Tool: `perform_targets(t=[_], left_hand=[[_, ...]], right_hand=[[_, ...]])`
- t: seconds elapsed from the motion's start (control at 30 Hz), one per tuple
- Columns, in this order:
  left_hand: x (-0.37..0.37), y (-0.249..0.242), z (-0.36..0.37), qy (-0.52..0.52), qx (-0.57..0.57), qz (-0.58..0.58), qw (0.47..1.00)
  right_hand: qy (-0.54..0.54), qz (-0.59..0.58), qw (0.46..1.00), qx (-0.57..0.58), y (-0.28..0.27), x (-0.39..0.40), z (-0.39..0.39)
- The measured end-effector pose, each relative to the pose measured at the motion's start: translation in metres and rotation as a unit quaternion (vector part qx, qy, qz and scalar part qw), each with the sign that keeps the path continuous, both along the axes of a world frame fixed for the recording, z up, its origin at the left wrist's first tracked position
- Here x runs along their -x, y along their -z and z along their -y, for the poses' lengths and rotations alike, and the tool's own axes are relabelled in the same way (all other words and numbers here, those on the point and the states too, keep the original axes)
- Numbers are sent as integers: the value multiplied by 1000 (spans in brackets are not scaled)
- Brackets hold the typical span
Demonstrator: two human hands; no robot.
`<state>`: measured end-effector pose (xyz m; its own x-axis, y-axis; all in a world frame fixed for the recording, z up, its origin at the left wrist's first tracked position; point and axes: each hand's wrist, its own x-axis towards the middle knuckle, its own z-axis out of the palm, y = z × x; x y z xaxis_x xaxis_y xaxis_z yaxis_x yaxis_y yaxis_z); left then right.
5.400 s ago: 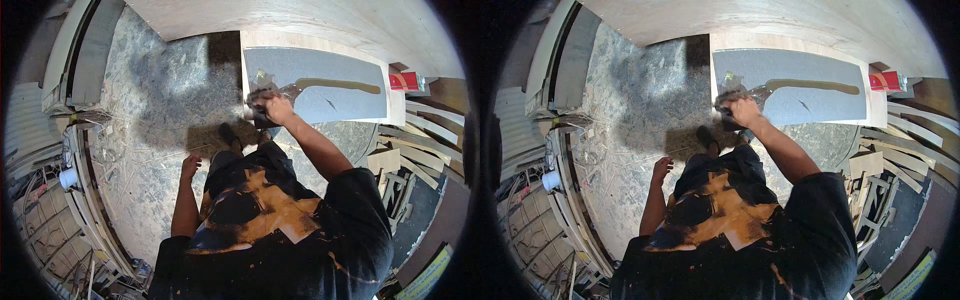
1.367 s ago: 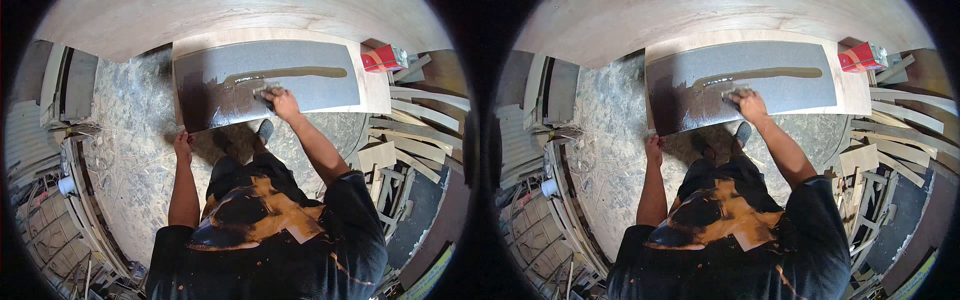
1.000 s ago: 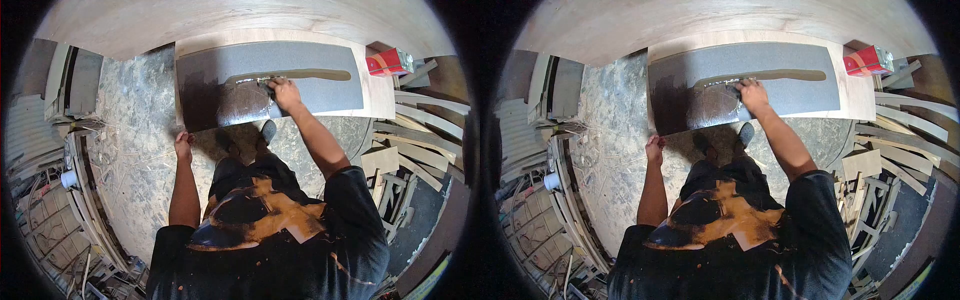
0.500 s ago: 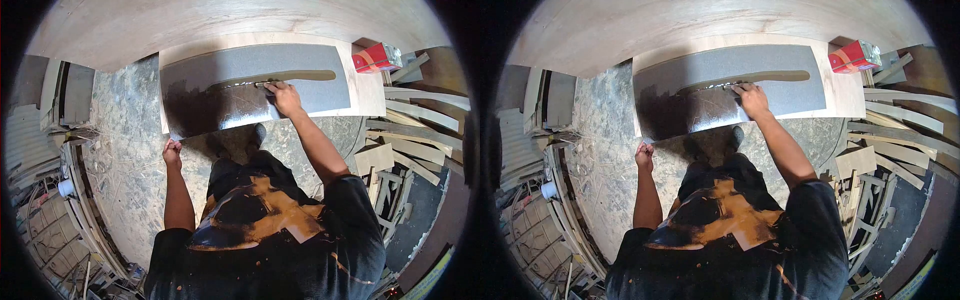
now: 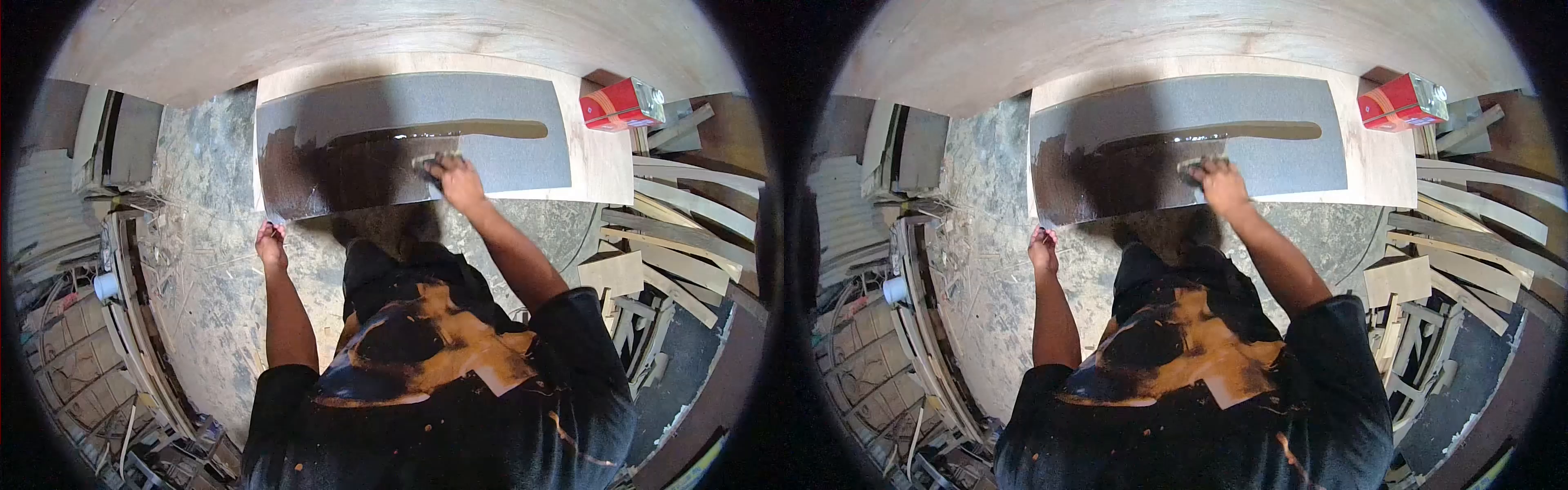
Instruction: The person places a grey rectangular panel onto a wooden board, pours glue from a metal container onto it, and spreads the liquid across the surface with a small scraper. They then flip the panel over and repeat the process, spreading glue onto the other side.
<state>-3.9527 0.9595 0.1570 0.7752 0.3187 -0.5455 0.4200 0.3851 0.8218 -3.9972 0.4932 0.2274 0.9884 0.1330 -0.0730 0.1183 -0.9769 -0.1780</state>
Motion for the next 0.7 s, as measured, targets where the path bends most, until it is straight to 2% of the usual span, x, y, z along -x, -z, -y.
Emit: perform_targets(t=[0.1, 0.17, 0.23, 0.27, 0.3, 0.37, 0.5, 0.57, 0.7], left_hand=[[2, -5, 8, -32, -7, -17, 999], [1, -4, 7, -39, -7, -33, 999], [2, -6, 11, -47, -11, -35, 998], [1, -4, 11, -44, 0, -23, 999], [4, -2, 10, -42, 8, -13, 999], [5, -5, 10, -40, 6, -17, 999], [2, -4, 5, -24, 8, -24, 999], [4, -2, 4, -26, 5, -24, 999], [2, 5, 0, -26, 20, -12, 999]], right_hand=[[-63, 7, 998, -7, -3, 60, -8], [-90, -92, 991, -41, -29, 70, 3], [-57, -118, 991, 8, -41, 54, 19], [-46, -19, 998, -35, -47, 40, 27], [5, -27, 998, -55, -68, 22, 31], [93, -34, 992, -84, -49, -9, 46], [98, 8, 995, -11, -12, -5, 57], [45, -13, 999, 6, -10, 23, 57], [70, -101, 992, 17, -48, 6, 70]])
